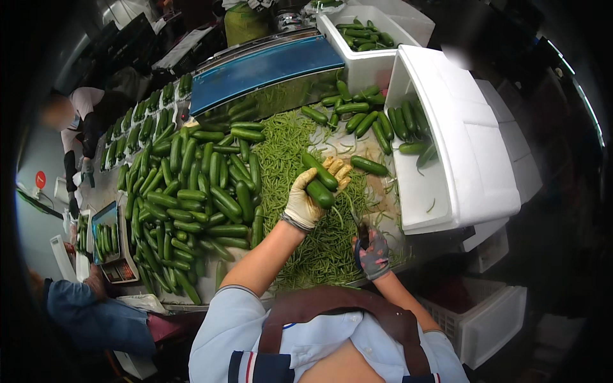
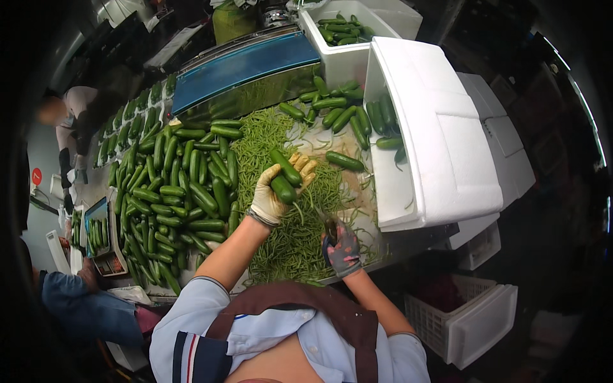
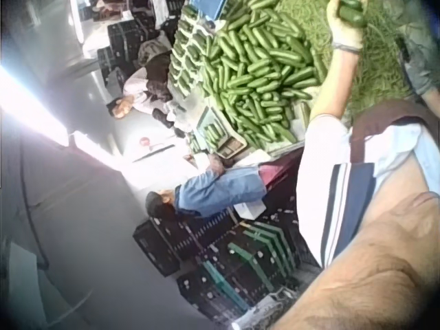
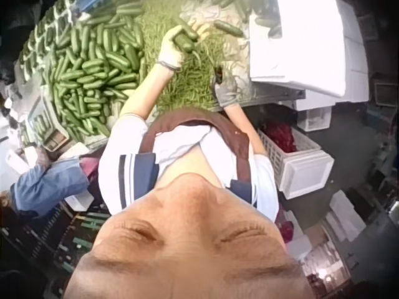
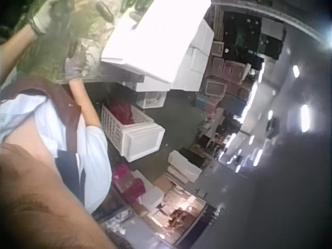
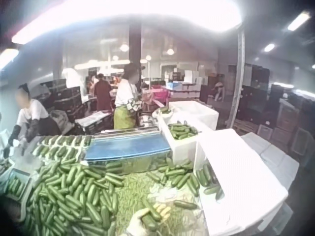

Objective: The person repeatedly picks up cucumbers from a large pile on a stainless steel table, trims both ends with a small knife, and places the trimmed cucumbers into a white styrofoam container. The person wears gloves and an apron while working at a busy processing station with other workers nearby.

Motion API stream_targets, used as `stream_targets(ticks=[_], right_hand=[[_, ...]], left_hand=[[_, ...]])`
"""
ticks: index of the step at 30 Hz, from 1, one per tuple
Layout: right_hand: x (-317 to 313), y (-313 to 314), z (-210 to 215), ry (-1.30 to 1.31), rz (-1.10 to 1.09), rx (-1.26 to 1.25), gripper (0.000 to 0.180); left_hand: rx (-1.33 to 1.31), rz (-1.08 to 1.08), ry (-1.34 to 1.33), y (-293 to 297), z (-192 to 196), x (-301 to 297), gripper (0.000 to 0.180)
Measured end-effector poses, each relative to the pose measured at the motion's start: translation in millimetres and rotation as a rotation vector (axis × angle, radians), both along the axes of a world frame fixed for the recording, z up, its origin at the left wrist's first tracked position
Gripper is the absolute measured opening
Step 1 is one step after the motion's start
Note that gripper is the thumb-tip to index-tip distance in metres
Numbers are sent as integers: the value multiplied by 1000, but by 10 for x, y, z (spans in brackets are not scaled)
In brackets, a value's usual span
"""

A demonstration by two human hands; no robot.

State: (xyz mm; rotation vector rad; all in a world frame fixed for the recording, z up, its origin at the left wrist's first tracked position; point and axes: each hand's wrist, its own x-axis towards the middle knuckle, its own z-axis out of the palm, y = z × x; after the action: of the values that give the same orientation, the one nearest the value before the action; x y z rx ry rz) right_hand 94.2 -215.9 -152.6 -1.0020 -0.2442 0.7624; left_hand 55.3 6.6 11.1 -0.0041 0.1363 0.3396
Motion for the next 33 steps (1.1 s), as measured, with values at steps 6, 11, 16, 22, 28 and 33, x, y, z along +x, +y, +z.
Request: stream_targets(ticks=[6, 11, 16, 22, 28, 33], right_hand=[[49, 296, 525, -793, 3, -455, 54], [98, 327, 241, -84, 185, -217, 35], [-107, 334, 358, 379, 154, 121, 26], [-171, 370, 543, 24, 131, -90, 27], [-130, 426, 306, -54, 81, -17, 28], [27, 235, 137, 402, 330, 428, 31]], left_hand=[[-100, 8, 53, -228, -65, -145, 51], [-194, 1, 145, -222, -141, -225, 47], [-215, 31, 178, -225, -260, -267, 47], [-269, 64, 163, -239, -171, -287, 49], [-265, 70, 171, -230, -197, -319, 47], [-302, 134, 208, -152, -205, -318, 44]])
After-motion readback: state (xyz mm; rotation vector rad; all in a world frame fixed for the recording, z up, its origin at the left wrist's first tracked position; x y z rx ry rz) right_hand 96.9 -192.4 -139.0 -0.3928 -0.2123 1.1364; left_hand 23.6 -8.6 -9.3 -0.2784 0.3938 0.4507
